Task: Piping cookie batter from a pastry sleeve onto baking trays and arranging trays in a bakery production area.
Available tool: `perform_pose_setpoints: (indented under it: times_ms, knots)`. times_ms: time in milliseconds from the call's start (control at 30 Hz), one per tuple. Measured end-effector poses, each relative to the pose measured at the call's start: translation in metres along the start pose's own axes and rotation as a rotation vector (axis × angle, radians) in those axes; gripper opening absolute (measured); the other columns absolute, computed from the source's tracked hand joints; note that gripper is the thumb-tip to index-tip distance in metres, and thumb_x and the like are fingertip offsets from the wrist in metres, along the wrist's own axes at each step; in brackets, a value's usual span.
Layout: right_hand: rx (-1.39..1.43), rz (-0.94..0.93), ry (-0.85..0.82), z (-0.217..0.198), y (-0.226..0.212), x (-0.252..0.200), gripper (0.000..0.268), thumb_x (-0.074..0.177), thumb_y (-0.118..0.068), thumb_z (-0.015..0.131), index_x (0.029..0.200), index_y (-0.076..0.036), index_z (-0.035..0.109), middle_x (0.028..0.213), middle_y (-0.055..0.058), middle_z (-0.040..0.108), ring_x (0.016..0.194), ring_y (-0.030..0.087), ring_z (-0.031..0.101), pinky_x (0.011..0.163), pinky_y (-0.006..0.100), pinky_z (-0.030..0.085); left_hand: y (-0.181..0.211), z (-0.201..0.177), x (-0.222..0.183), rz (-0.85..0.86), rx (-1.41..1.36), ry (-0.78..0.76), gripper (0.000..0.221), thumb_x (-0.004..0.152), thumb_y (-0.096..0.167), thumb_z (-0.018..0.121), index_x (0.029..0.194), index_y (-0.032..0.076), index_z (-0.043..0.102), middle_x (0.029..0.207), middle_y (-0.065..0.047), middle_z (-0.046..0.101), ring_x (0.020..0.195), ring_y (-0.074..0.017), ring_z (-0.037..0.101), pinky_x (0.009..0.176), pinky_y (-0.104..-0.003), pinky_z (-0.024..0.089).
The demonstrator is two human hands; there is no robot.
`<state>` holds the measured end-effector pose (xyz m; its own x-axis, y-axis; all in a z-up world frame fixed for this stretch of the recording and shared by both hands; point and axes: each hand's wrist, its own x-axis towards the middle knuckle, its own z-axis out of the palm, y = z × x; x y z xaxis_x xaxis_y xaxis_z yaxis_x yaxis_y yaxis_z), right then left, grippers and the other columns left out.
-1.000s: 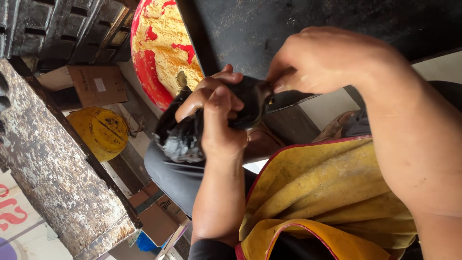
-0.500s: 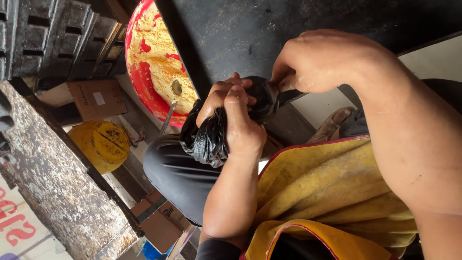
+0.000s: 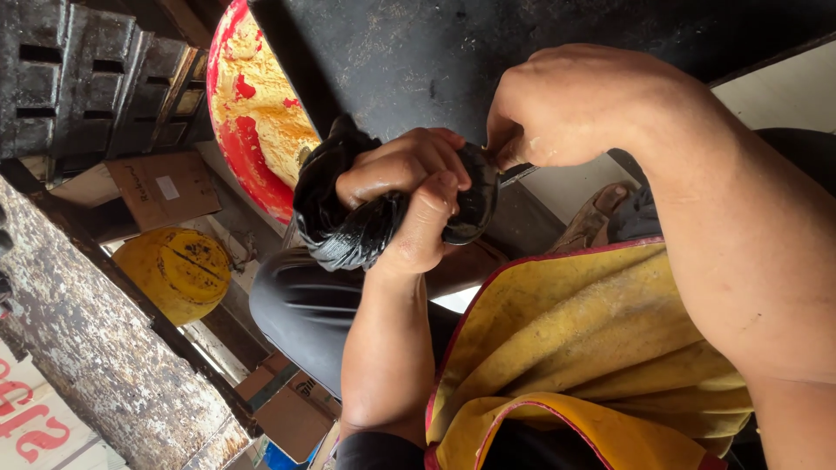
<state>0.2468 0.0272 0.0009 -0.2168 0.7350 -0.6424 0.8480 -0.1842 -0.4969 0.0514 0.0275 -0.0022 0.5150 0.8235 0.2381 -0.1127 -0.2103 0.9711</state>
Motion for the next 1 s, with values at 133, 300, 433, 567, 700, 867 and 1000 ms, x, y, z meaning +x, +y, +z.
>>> perform_pose_setpoints:
  times_ms: [133,300,433,567,700,867,1000]
  knots:
    - [-0.001,-0.016,-0.007,0.0,0.005,0.0,0.024,0.088,-0.031,0.073,0.109,-0.027,0.082,0.096,0.008,0.08,0.091,0.027,0.076,0.082,0.044,0.058,0.002,-0.003,0.006,0.006,-0.036,-0.088,0.026,0.086,-0.002,0.061,0.063,0.005,0.052,0.066,-0.007,0.059,0.064,-0.0208,0.065,0.091,-0.043,0.059]
    - [0.033,-0.06,0.01,-0.018,0.012,-0.014,0.025,0.09,-0.033,0.071,0.112,-0.024,0.081,0.097,0.007,0.08,0.092,0.026,0.075,0.082,0.041,0.056,0.01,0.011,0.003,0.05,-0.063,0.015,0.027,0.093,0.0,0.059,0.067,0.004,0.053,0.067,-0.008,0.061,0.077,-0.0215,0.067,0.106,-0.044,0.054]
    - [0.05,-0.073,0.072,-0.019,0.029,-0.016,0.028,0.091,-0.032,0.07,0.116,-0.024,0.08,0.1,0.005,0.081,0.093,0.025,0.075,0.082,0.04,0.056,0.004,0.045,-0.007,0.069,0.009,0.28,0.031,0.105,0.0,0.055,0.074,0.002,0.052,0.073,-0.008,0.062,0.087,-0.0198,0.067,0.112,-0.043,0.047]
    - [0.037,-0.022,0.095,-0.015,0.038,-0.015,0.03,0.091,-0.029,0.07,0.119,-0.025,0.079,0.102,0.005,0.08,0.096,0.026,0.075,0.084,0.04,0.057,-0.005,0.066,-0.007,0.082,0.078,0.357,0.032,0.108,-0.001,0.054,0.077,0.003,0.052,0.075,-0.008,0.062,0.088,-0.0193,0.067,0.11,-0.043,0.047]
    - [0.056,-0.022,0.115,-0.011,0.046,-0.011,0.026,0.089,-0.027,0.072,0.114,-0.025,0.079,0.101,0.007,0.08,0.098,0.027,0.074,0.087,0.042,0.057,-0.014,0.074,-0.006,0.113,0.208,0.367,0.029,0.107,-0.001,0.052,0.079,0.004,0.052,0.074,-0.007,0.061,0.085,-0.0178,0.068,0.11,-0.042,0.051]
    - [0.033,0.0,0.088,-0.014,0.044,-0.015,0.027,0.09,-0.026,0.071,0.115,-0.027,0.08,0.104,0.007,0.08,0.1,0.027,0.074,0.09,0.042,0.057,-0.02,0.076,-0.004,0.111,0.175,0.39,0.032,0.105,-0.004,0.051,0.074,0.003,0.052,0.071,-0.006,0.059,0.08,-0.0162,0.066,0.106,-0.04,0.051]
    - [0.025,0.038,0.067,-0.017,0.043,-0.02,0.031,0.089,-0.024,0.071,0.118,-0.028,0.081,0.108,0.008,0.079,0.103,0.027,0.073,0.089,0.042,0.056,-0.015,0.068,0.001,0.098,0.101,0.282,0.029,0.1,-0.005,0.053,0.073,0.002,0.053,0.068,-0.006,0.059,0.073,-0.0169,0.065,0.099,-0.039,0.055]
